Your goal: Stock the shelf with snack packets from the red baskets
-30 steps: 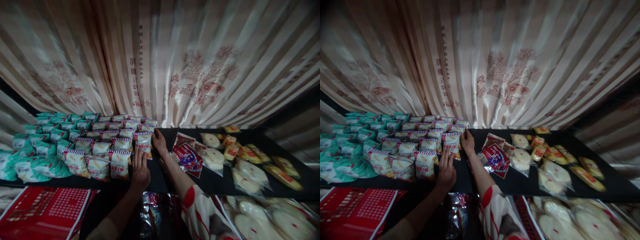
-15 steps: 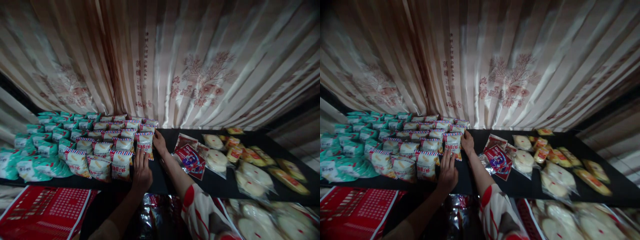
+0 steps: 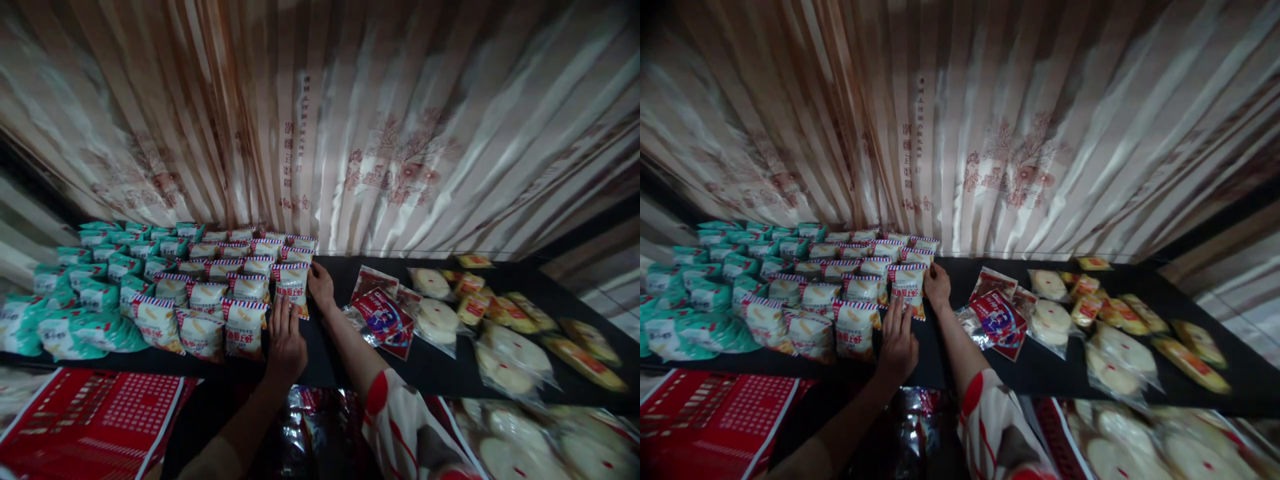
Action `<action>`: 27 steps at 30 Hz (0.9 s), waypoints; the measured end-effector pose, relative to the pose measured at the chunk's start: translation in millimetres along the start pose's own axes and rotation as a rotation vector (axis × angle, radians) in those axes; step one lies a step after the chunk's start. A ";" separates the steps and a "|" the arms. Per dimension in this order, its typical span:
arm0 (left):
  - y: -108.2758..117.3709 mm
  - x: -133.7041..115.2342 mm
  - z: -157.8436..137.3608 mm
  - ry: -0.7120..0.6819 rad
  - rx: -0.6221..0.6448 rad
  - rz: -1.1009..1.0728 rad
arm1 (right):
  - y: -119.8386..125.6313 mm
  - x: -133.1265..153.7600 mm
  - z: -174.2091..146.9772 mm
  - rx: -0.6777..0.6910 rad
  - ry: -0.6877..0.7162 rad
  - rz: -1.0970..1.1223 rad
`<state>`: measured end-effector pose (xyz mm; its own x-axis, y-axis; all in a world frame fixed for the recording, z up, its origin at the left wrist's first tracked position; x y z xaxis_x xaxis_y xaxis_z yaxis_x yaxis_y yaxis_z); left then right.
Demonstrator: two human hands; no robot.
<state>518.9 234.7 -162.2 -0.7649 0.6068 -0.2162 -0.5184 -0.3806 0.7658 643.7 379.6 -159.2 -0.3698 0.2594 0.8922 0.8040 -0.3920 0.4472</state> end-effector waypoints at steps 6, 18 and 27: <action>0.7 -0.2 0.3 -0.003 -0.004 -0.004 | 1.8 4.4 -5.2 0.026 0.030 -0.026; 2.5 -2.2 1.2 -0.042 -0.025 -0.004 | 8.5 -2.7 -22.0 -0.007 -0.034 -0.053; 6.3 -2.2 2.4 -0.021 0.044 -0.008 | 28.3 -4.5 -48.8 -0.085 0.068 0.015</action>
<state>518.3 232.6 -155.5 -0.7520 0.6248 -0.2102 -0.5070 -0.3444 0.7901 645.3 324.3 -147.4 -0.3907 0.1938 0.8999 0.7685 -0.4695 0.4348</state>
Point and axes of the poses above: each hand's wrist, its own z-axis towards the middle knuckle, its own y-axis out of the back of the hand, x = y × z, the point moved 2 cm from there along z, towards the middle knuckle, and after that the axes turned 15 degrees about -y, right-handed, at the moved point
